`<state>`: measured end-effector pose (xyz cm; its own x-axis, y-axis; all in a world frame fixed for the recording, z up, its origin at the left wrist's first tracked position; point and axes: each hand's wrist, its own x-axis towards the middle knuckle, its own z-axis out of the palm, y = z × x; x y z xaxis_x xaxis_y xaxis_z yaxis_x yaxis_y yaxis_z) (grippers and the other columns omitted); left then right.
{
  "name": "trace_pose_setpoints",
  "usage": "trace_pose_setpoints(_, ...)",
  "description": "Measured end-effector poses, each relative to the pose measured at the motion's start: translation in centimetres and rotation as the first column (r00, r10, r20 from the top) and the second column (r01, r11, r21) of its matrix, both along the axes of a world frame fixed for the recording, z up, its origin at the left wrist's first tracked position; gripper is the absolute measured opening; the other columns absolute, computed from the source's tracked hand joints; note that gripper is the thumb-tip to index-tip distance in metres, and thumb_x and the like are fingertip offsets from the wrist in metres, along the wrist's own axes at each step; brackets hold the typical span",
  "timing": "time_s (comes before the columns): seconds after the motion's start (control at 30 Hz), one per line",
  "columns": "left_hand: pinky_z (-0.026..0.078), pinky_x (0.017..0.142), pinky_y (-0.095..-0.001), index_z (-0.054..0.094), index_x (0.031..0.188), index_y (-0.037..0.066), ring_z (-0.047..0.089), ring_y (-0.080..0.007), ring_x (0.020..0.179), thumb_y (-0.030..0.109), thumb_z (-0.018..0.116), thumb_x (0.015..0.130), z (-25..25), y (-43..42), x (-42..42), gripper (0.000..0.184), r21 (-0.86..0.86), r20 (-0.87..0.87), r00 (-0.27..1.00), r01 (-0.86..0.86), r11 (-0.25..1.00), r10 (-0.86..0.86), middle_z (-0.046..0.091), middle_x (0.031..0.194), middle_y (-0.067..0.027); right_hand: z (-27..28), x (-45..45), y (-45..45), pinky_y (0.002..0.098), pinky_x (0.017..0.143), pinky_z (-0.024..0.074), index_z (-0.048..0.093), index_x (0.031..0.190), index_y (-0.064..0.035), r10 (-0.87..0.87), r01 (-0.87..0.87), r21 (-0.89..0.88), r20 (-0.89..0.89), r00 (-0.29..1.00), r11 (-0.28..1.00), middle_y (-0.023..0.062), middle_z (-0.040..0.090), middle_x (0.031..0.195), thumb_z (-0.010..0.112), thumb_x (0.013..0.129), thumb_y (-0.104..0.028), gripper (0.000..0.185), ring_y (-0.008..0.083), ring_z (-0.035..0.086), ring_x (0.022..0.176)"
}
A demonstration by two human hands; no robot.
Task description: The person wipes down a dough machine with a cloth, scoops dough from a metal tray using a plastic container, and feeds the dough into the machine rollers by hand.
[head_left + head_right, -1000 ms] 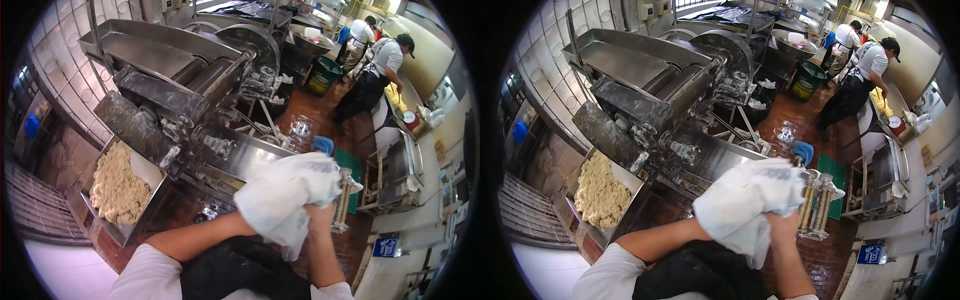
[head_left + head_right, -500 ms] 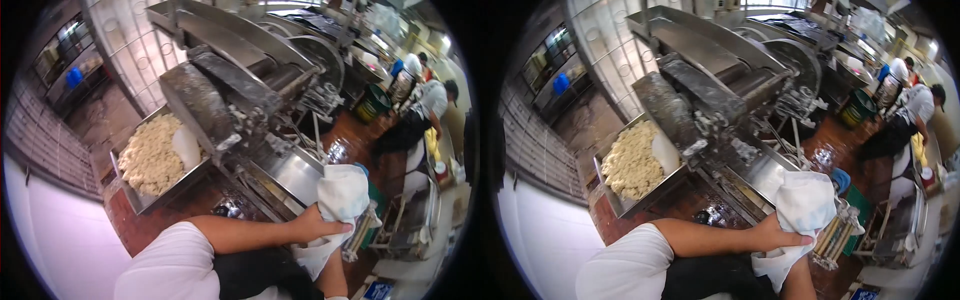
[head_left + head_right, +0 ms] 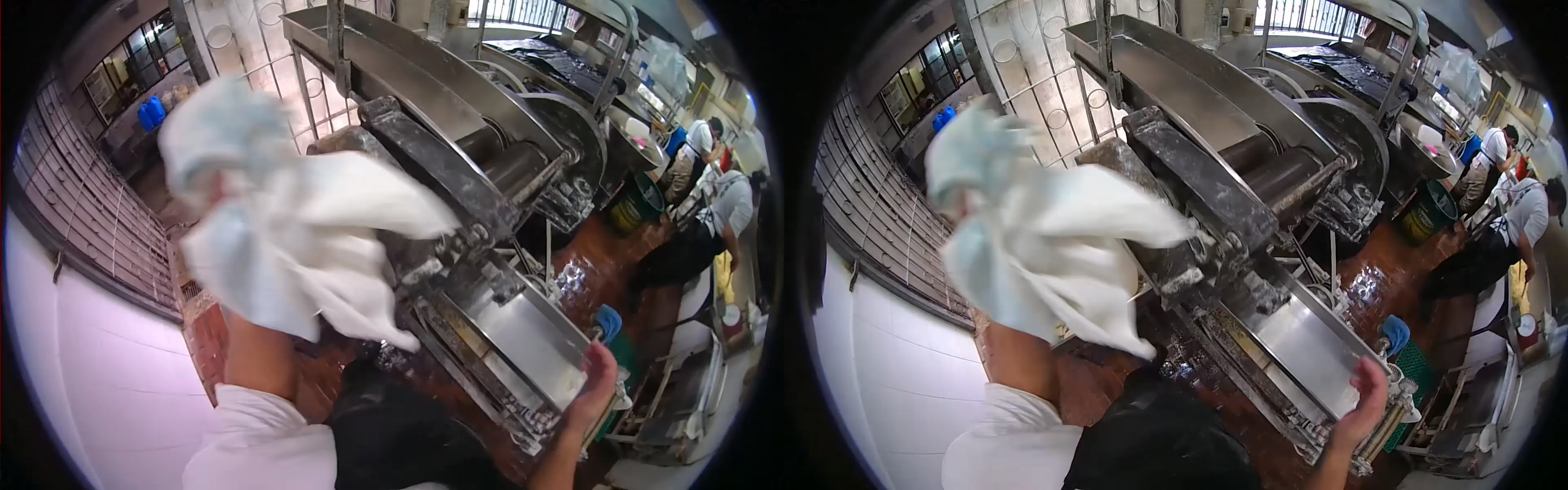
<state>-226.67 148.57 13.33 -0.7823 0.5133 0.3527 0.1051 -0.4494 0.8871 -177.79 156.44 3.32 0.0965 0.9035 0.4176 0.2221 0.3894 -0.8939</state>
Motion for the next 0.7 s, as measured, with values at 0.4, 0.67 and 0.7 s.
trace_pose_setpoints(0.4,0.043,0.092,-0.036,0.059,0.115,0.004,0.056,-0.0218,0.104,0.018,0.073,0.077,-19.2,-2.7,-33.9,0.042,-0.437,0.087,0.84,-0.452,0.778,0.536,0.061,0.113,-0.0103,4.2,-11.4,2.0,0.0269,0.071,0.0475,0.056,0.109,0.0015,-0.05,0.047,-0.062,-0.048,0.998,0.997,0.0121,0.063,0.095,0.047,0.096,-0.03,0.035,0.017,0.061,0.08)
trace_pose_setpoints(0.67,0.041,0.094,-0.0379,0.059,0.116,0.005,0.055,-0.0247,0.107,0.018,0.072,0.077,-18.4,4.6,-42.6,0.043,-0.578,-0.12,0.88,-0.438,0.689,0.459,0.06,0.114,-0.0117,8.5,-20.8,2.2,0.028,0.077,0.0502,0.057,0.109,0.0016,-0.075,0.076,0.067,-0.014,0.997,0.995,0.011,0.062,0.098,0.065,0.085,-0.008,0.027,0.0164,0.062,0.086)
trace_pose_setpoints(0.7,0.04,0.095,-0.0381,0.059,0.116,0.006,0.054,-0.025,0.107,0.018,0.072,0.077,-17.7,5.2,-43.2,0.043,-0.587,-0.151,0.879,-0.448,0.674,0.453,0.06,0.114,-0.0119,8.0,-20.9,2.3,0.028,0.077,0.0501,0.057,0.109,0.0015,-0.089,0.088,0.062,0.012,0.996,0.994,0.0107,0.062,0.098,0.065,0.085,-0.008,0.027,0.0163,0.062,0.086)
